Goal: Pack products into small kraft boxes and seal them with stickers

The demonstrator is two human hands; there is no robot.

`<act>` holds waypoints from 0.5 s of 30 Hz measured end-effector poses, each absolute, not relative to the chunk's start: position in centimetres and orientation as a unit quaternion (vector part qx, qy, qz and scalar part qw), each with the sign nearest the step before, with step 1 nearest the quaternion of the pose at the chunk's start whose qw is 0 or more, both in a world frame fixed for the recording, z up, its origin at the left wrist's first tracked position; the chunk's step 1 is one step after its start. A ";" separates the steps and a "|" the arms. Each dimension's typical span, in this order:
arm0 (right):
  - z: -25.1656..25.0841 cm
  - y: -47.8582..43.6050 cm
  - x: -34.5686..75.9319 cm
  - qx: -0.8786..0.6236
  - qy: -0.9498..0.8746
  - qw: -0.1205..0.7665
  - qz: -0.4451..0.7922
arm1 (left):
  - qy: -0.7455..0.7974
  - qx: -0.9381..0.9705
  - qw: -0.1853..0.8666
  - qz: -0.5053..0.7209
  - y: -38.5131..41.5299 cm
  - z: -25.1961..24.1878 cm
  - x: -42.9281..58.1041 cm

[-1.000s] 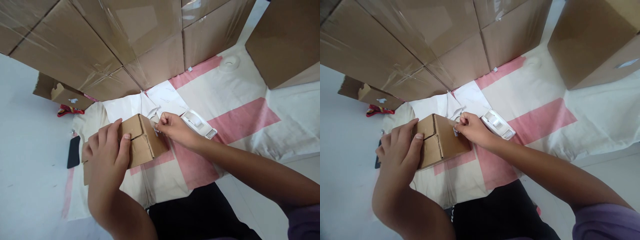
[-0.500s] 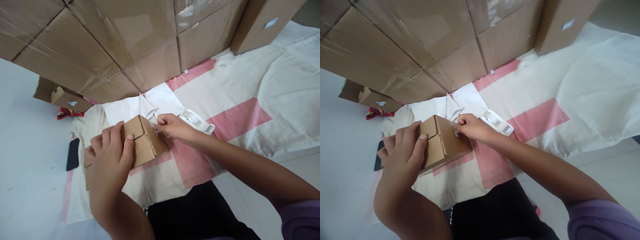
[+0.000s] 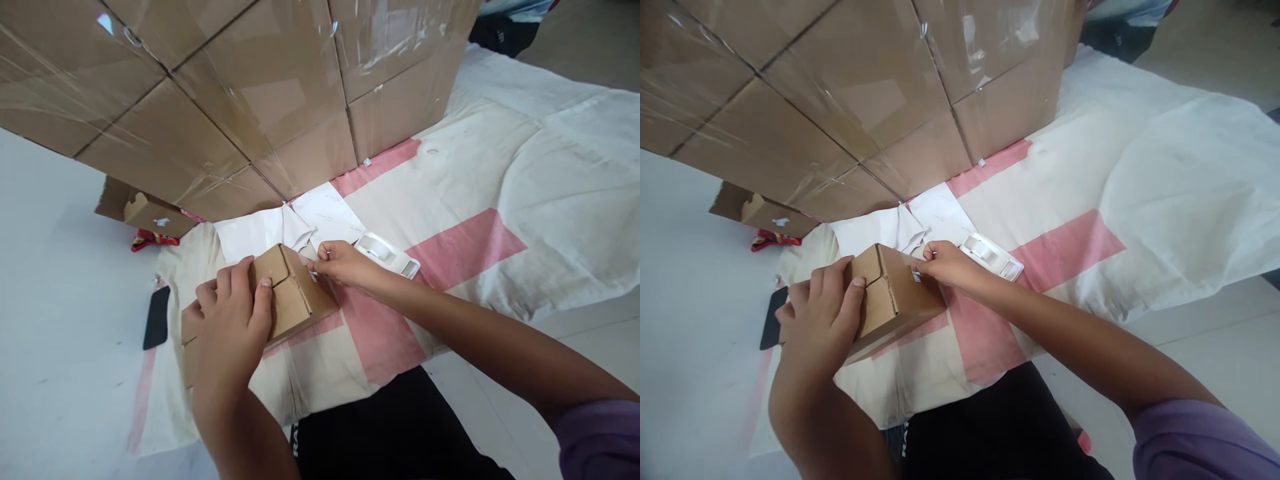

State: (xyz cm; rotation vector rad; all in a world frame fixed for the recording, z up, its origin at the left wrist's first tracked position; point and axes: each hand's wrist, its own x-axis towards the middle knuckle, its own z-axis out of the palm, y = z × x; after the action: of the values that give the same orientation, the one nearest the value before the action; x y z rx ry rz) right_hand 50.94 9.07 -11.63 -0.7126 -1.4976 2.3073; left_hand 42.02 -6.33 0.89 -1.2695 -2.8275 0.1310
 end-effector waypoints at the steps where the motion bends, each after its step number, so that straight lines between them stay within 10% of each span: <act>1: -11.6 9.1 50.9 -0.240 -0.521 0.160 0.804 | -0.912 -0.407 0.019 0.043 -6.3 0.8 41.9; 15: -11.7 -0.9 61.9 -0.298 -0.683 0.217 0.631 | -0.901 -0.434 0.010 -0.015 -6.7 0.5 41.4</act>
State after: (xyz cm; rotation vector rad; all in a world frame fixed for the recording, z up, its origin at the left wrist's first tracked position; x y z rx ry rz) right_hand 61.88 -0.94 -11.65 -0.8251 -1.8917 1.7470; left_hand 41.38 -6.68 0.52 -1.3539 -2.8120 -0.0464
